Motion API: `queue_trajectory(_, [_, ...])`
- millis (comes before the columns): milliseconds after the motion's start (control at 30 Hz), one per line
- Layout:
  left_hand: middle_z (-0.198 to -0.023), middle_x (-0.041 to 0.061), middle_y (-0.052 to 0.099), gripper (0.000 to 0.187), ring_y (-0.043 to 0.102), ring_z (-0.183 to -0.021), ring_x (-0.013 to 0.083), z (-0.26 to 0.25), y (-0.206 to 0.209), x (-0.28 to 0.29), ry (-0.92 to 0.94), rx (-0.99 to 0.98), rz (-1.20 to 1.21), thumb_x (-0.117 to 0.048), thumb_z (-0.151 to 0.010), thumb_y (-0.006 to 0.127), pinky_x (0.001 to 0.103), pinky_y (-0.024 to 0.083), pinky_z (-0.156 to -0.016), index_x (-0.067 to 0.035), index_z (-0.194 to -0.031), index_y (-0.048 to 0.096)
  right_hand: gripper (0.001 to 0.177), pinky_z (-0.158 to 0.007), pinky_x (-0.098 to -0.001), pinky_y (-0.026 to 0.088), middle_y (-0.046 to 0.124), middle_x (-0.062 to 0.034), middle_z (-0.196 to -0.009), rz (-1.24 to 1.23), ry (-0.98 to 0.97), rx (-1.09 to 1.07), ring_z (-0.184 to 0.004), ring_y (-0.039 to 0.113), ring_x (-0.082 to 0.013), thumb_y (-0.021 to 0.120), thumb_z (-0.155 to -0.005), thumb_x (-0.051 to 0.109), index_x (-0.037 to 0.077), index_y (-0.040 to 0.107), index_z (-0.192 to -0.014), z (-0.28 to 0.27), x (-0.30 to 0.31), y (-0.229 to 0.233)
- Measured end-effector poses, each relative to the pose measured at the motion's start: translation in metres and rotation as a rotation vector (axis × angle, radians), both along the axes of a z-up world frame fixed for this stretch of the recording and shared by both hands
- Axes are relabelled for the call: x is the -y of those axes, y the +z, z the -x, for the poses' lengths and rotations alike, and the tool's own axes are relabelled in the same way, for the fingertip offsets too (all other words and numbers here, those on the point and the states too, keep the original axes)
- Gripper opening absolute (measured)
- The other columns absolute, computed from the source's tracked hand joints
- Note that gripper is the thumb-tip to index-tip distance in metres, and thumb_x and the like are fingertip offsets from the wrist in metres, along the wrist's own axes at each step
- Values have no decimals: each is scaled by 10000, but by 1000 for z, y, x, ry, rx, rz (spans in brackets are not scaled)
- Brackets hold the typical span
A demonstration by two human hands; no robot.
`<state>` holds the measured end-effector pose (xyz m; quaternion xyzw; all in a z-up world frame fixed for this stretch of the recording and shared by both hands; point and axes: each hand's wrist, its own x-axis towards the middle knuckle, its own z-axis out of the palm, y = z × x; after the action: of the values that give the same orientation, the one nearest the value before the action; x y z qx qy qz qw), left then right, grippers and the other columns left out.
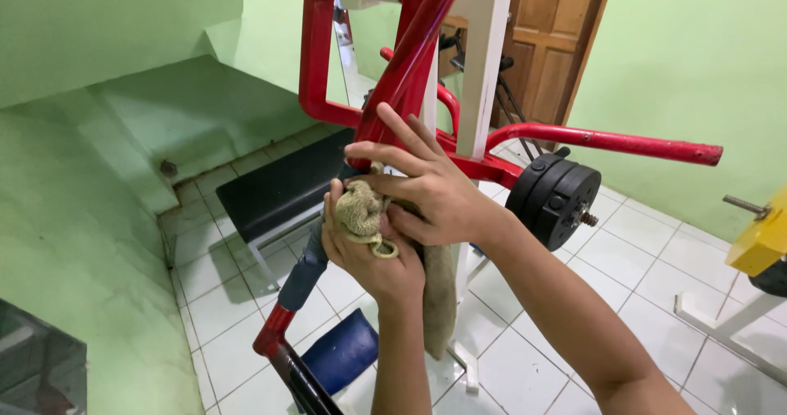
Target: Wiping down a gym machine using a cloth.
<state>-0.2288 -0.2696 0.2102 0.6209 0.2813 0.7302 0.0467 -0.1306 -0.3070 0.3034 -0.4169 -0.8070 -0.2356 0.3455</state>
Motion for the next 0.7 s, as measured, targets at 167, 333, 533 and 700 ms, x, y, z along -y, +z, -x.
queue_trajectory(167, [-1532, 164, 510, 628, 507, -1402, 375, -6, 1, -5, 151, 2, -60, -495, -1059, 434, 452, 289, -1160, 22, -1410, 501, 182, -1204, -560, 305, 546, -142, -1494, -221, 33, -59, -1475, 359, -500, 606, -917, 152, 19, 711, -983, -18, -14, -49])
queue_trajectory(333, [-1517, 200, 522, 745, 503, -1410, 397, -7, -6, -12, 130, 13, -159, -659, -1025, 371, 443, 267, -1178, -10, -1353, 532, 291, -1190, -638, 287, 433, -239, -1521, -329, 117, -319, -1466, 309, -543, 461, -990, 163, -47, 569, -1159, -13, -12, -57])
queue_trajectory(533, [-1468, 236, 539, 673, 519, -1392, 415, -5, -14, -14, 72, 19, -182, -478, -1072, 328, 446, 283, -1166, 88, -1414, 452, 409, -1029, -511, 400, 501, -178, -1563, -124, 310, -192, -1281, 568, -435, 363, -890, 197, 26, 615, -1163, -8, -38, -53])
queue_trajectory(700, [-1499, 253, 508, 623, 475, -1424, 440, -12, -21, -8, 70, 28, -62, -383, -1057, 354, 489, 272, -1179, 96, -1448, 431, 548, -882, -430, 498, 544, -242, -1485, -205, 404, -205, -1062, 668, -404, 280, -1028, 394, -9, 636, -1132, -10, -63, -60])
